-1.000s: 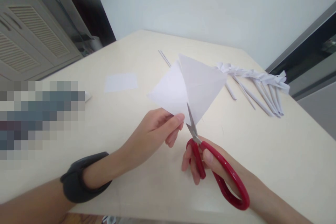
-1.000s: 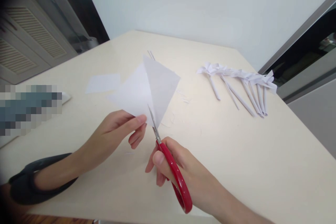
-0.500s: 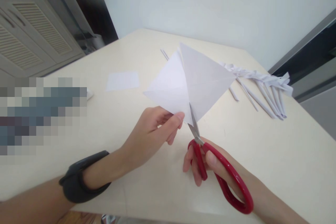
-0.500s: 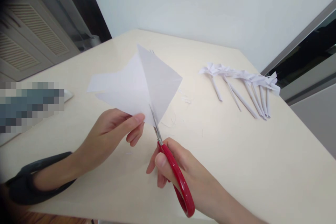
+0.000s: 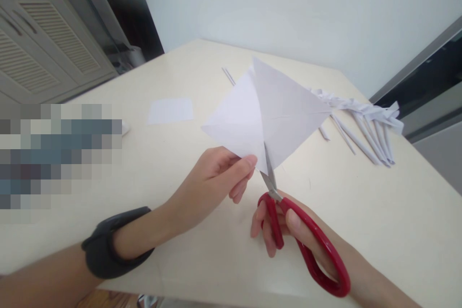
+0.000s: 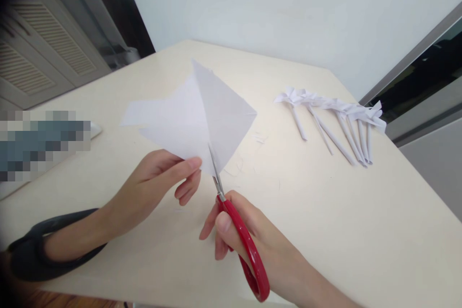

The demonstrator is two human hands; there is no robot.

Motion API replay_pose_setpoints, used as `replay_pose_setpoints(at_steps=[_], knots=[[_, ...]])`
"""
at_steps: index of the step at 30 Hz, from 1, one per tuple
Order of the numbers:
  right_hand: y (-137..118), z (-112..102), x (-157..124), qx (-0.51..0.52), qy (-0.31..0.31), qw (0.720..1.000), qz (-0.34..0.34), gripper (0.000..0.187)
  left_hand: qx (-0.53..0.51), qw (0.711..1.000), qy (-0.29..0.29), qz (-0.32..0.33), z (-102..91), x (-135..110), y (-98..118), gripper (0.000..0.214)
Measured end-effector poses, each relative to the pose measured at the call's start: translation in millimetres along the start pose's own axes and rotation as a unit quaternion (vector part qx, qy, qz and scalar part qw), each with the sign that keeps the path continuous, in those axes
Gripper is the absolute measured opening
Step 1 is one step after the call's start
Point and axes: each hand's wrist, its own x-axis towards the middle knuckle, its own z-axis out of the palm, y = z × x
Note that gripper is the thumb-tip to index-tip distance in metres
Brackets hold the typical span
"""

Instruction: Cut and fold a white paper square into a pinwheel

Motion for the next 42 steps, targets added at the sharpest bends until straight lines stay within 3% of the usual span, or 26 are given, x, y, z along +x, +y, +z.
replay_pose_setpoints(at_steps=[8,17,23,31,42], knots=[[-0.2,2.5,0.6,-0.009,0.006,1.0,-0.006,0.054,-0.011,0.999,-0.032,-0.014,-0.9,-1.5,-2.6,0.05],[-11.2,6.1,0.3,-0.027,0.032,0.999,-0.01,0.051,0.031,0.999,0.002,-0.025,0.4,-4.2,-3.7,0.046],[-29.4,5.9,-5.0,-0.032,0.036,0.999,0.011,0.048,0.002,1.0,-0.012,-0.019,3.2,-2.8,-3.0,0.041],[-29.2,6.4,-4.8,-0.027,0.03,0.999,0.012,0.049,-0.064,0.996,-0.044,-0.041,3.8,-4.1,-3.6,0.041],[-29.5,7.1,-4.9,-0.009,0.027,1.0,0.012,0.052,-0.13,0.989,-0.039,-0.066,6.4,-4.8,-6.9,0.042]])
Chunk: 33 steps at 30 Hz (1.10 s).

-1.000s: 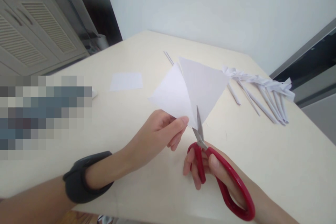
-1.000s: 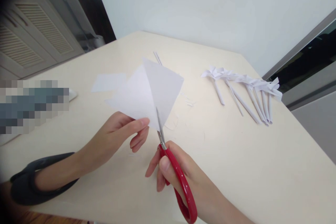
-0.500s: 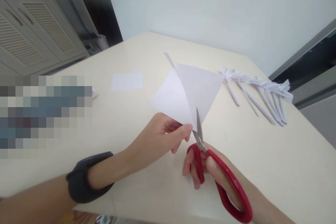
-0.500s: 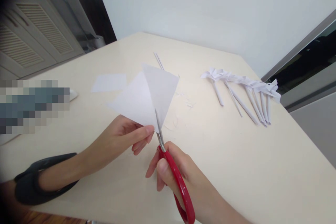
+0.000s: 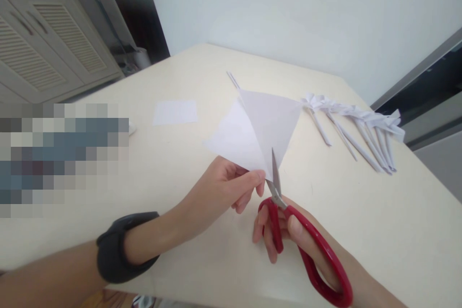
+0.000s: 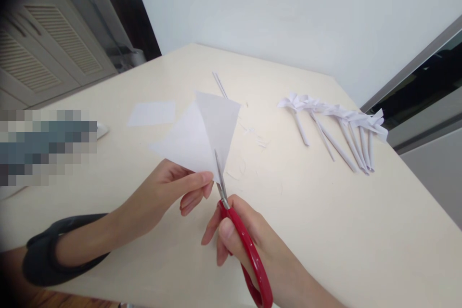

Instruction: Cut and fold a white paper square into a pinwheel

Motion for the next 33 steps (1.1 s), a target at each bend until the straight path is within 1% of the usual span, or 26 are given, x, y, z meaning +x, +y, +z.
replay_pose_setpoints(at_steps=[5,10,15,17,19,25,33], knots=[[-0.4,0.7,-0.2,0.003,0.003,1.0,-0.002,0.053,0.037,0.999,0.007,0.011,0.2,-0.4,1.1,0.042],[-1.8,0.9,-1.7,-0.007,0.009,1.0,0.0,0.048,0.057,0.998,0.007,0.015,-0.5,-0.7,2.5,0.043],[12.8,1.8,4.7,-0.017,0.02,1.0,-0.006,0.049,0.056,0.998,0.007,0.019,-0.1,-1.1,3.0,0.041],[21.0,2.2,8.0,-0.027,0.012,0.999,-0.018,0.05,0.057,0.998,0.007,0.02,-0.3,-1.6,1.9,0.041],[26.9,2.4,9.4,-0.038,0.018,0.998,-0.036,0.048,0.057,0.998,0.004,0.021,-0.7,-2.1,0.5,0.041],[29.7,3.3,5.7,-0.054,0.022,0.997,-0.05,0.047,0.062,0.998,-0.006,0.024,-0.8,-2.0,0.5,0.042],[32.7,7.3,11.4,-0.005,0.007,0.997,-0.075,0.044,0.081,0.996,-0.009,0.032,-0.5,-0.5,2.8,0.044]])
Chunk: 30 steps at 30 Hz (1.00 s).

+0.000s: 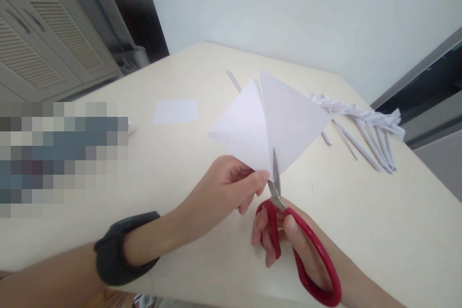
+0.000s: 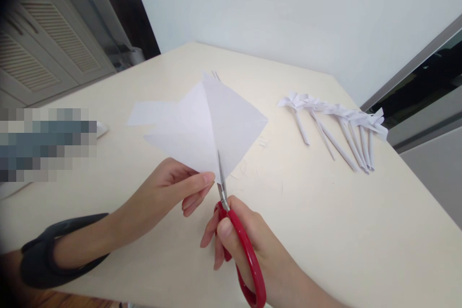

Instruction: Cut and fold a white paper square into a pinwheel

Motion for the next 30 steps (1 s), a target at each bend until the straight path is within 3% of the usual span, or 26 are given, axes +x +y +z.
replay_pose_setpoints(at_steps=[30], knots=[[-2.5,0.6,-0.3,-0.008,0.016,1.0,0.004,0.042,-0.021,1.0,-0.012,-0.009,2.6,-1.2,-0.6,0.04]])
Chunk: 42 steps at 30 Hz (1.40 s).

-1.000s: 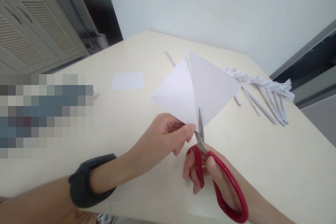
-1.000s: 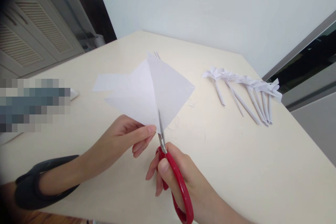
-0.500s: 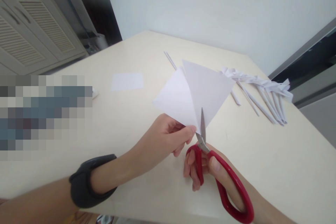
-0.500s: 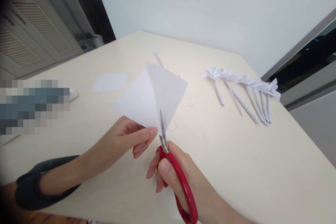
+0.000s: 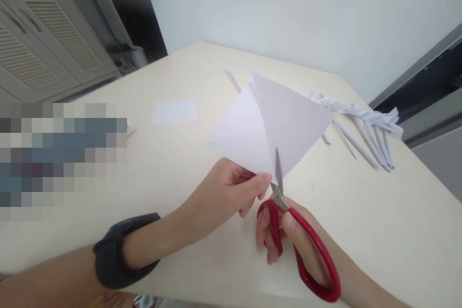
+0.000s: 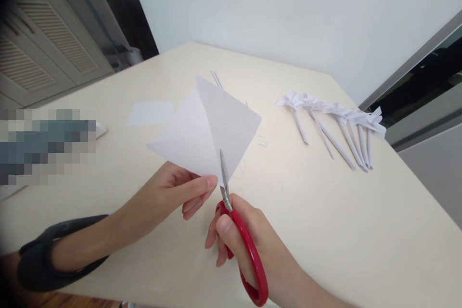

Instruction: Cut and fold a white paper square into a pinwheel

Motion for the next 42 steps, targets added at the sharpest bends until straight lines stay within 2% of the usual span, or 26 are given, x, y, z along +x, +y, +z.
replay_pose_setpoints(at_steps=[5,8,12,19,24,29,35,42], knots=[[-2.8,-0.4,-0.5,-0.005,-0.004,1.0,-0.003,0.041,0.043,0.998,0.031,0.042,2.4,-0.9,6.2,0.036],[-1.6,-0.6,-0.9,0.004,-0.01,1.0,-0.001,0.042,0.041,0.997,0.056,0.044,2.8,-0.8,8.9,0.029],[-1.4,-0.4,-0.1,0.015,-0.023,1.0,-0.008,0.043,0.052,0.995,0.063,0.05,1.9,-0.5,8.6,0.032],[-1.3,1.2,1.9,0.044,-0.017,0.999,-0.013,0.041,0.052,0.996,0.05,0.05,1.1,-0.5,6.6,0.034],[1.8,1.6,2.5,0.028,-0.012,0.999,-0.023,0.041,0.05,0.996,0.047,0.05,1.3,1.2,6.6,0.034],[-8.0,1.1,0.9,0.025,-0.01,0.999,-0.02,0.046,0.06,0.996,0.051,0.048,1.6,0.3,6.4,0.037],[-27.5,-1.8,-0.6,0.001,-0.019,1.0,0.001,0.057,-0.018,0.999,-0.034,0.026,4.4,-3.8,5.8,0.04],[-27.9,-1.6,0.0,0.002,-0.023,1.0,0.006,0.06,-0.046,0.998,-0.019,0.03,4.7,-2.6,2.1,0.033]])
